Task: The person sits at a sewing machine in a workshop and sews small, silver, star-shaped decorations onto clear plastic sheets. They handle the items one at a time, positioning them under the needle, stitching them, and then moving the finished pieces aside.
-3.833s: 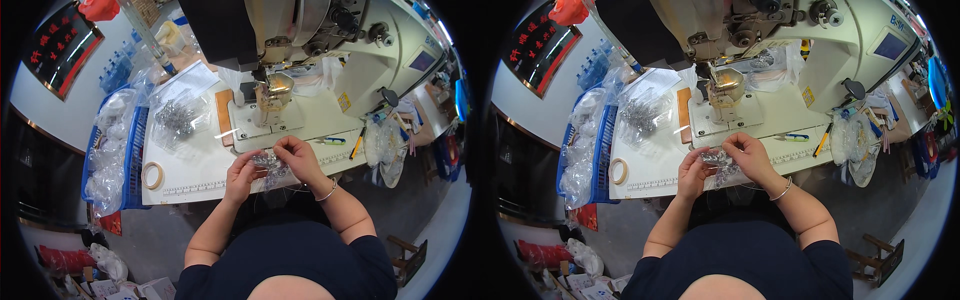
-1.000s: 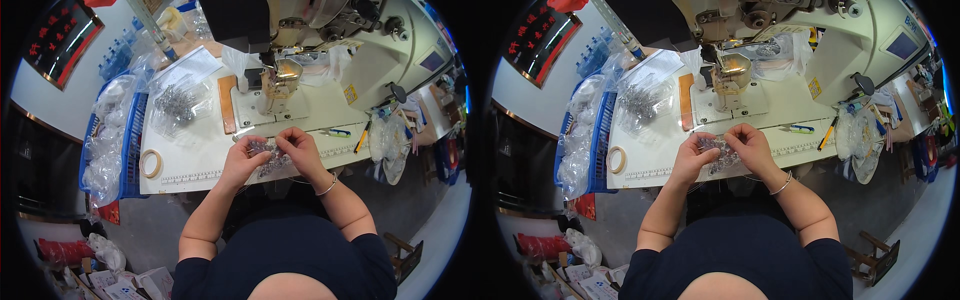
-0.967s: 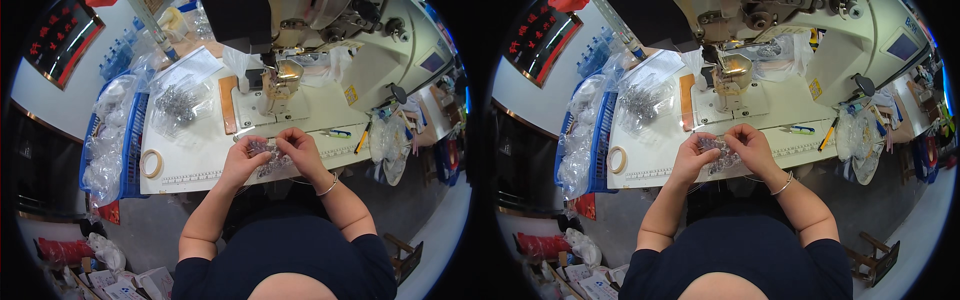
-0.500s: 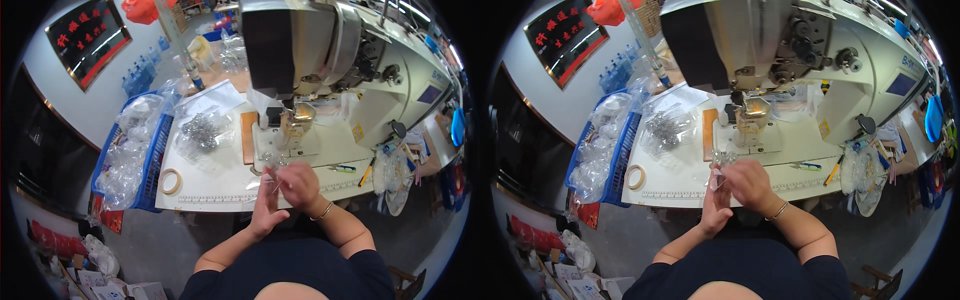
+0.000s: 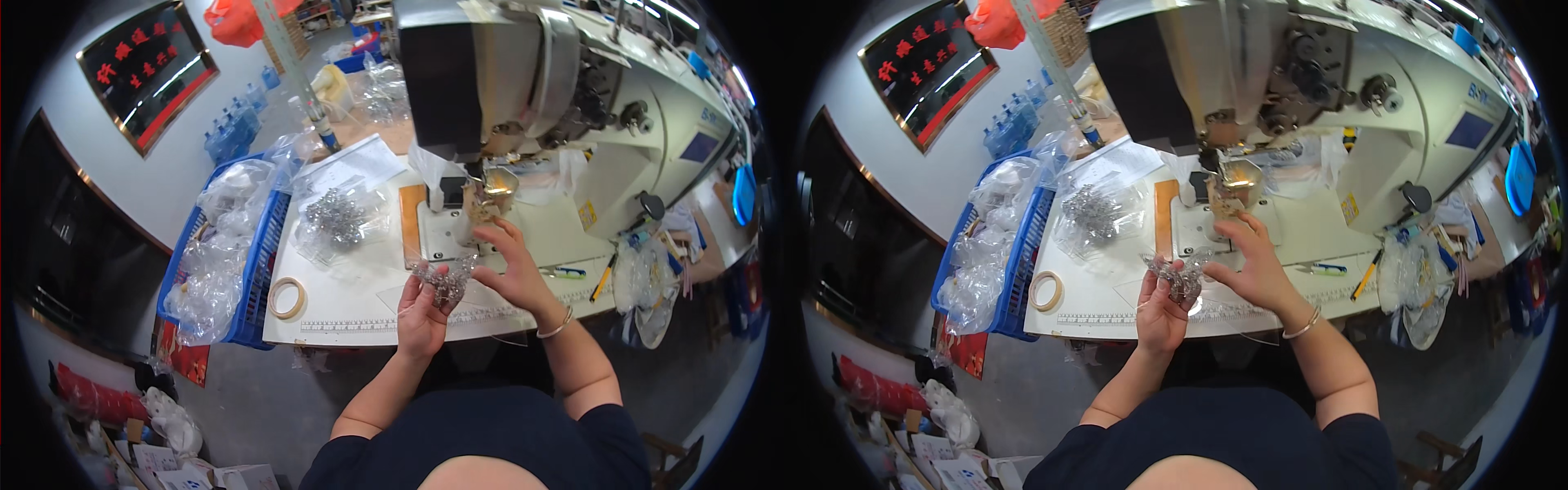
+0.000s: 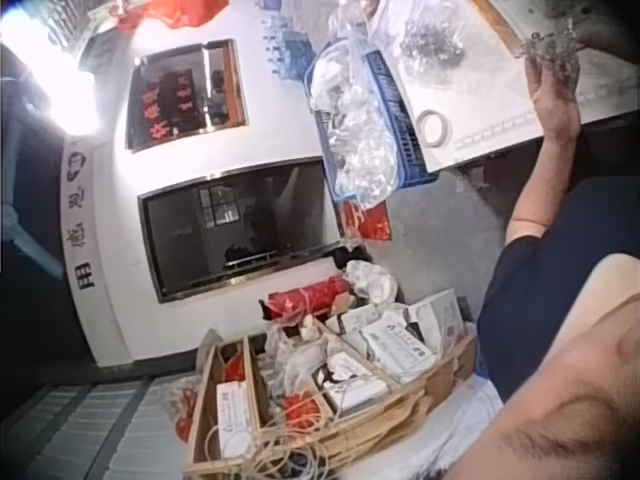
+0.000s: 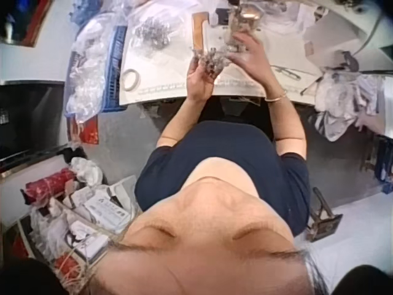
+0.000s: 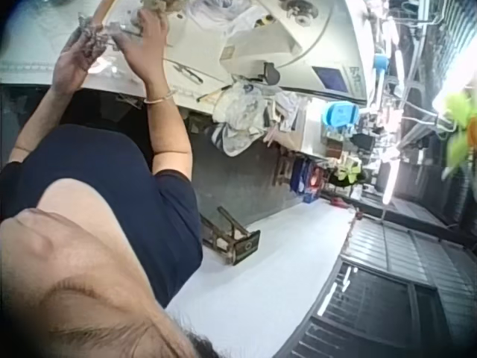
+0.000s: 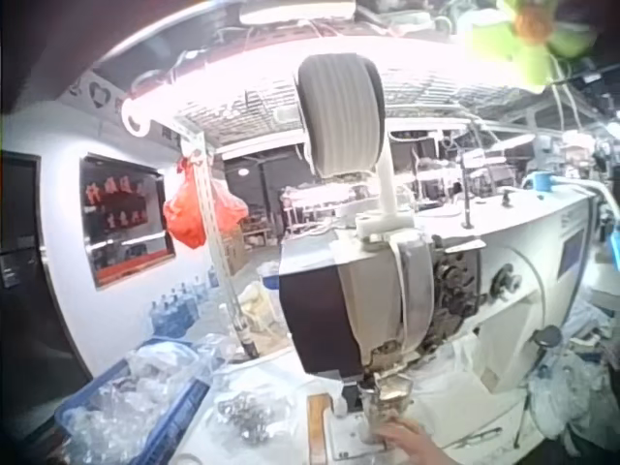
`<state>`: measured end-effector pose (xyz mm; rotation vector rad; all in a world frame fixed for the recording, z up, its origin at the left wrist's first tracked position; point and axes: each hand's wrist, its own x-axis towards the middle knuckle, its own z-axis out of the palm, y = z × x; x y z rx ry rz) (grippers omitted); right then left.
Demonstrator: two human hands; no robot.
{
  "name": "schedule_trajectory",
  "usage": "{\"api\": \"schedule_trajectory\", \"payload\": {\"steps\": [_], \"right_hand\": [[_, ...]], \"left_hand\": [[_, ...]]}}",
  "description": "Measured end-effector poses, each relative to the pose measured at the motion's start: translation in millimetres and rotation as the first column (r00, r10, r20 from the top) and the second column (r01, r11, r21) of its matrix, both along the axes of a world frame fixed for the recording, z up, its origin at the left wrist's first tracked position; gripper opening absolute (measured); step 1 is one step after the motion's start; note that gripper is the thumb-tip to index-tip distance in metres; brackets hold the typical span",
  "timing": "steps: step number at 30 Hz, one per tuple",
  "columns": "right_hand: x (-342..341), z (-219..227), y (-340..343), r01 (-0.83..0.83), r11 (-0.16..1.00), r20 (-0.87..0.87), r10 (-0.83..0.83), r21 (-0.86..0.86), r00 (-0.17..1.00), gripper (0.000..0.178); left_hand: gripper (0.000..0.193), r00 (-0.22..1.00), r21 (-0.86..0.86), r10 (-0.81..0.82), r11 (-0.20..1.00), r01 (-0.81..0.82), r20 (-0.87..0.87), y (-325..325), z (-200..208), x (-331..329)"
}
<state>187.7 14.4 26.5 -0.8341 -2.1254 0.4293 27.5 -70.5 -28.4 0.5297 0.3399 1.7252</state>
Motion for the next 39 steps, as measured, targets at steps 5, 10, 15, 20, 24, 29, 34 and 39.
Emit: {"api": "schedule_trajectory", "payload": {"steps": [5, 10, 15, 20, 24, 29, 34, 39], "right_hand": [[3, 3, -5, -0.103, 0.770, -0.305, -0.122, -0.629, 0.945, 0.054], [20, -55, -16, -0.816, 0.146, -0.824, -0.208, -0.559, 0.527, 0.046], [-3, -7, -44, -0.890, 0.080, -0.881, -0.207, -0.449, 0.425, 0.035], [-11, -49, -32, -0.653, 0.348, -0.738, -0.255, -0.673, 0.625, 0.024], [-11, -55, -31, -0.655, 0.321, -0.730, -0.319, -0.684, 0.605, 0.020], [-10, -53, -32, -0.687, 0.300, -0.748, -0.320, -0.662, 0.582, 0.021], [-6, -50, -32, -0.680, 0.311, -0.747, -0.317, -0.664, 0.584, 0.020], [-8, -51, -30, -0.677, 0.295, -0.735, -0.352, -0.674, 0.579, 0.022]], "left_hand": [[0.034, 0.992, 0.080, -0.096, 0.993, 0.090, 0.076, -6, -13, -8], [0.036, 0.981, 0.200, -0.104, 0.977, 0.070, 0.162, -14, -18, -12], [0.032, 0.998, -0.061, -0.009, 0.998, 0.006, -0.056, -16, -16, 2], [0.032, 0.998, -0.238, 0.053, 0.970, -0.057, -0.026, -14, -4, 13], [0.033, 0.999, -0.251, 0.047, 0.967, -0.048, -0.008, -16, -5, 14], [0.033, 0.998, -0.214, 0.058, 0.975, -0.063, -0.027, -18, -9, 15], [0.031, 0.998, -0.223, 0.044, 0.973, -0.052, -0.039, -15, -9, 19], [0.032, 1.000, -0.309, 0.015, 0.951, -0.019, -0.017, -11, -7, 15]]}}
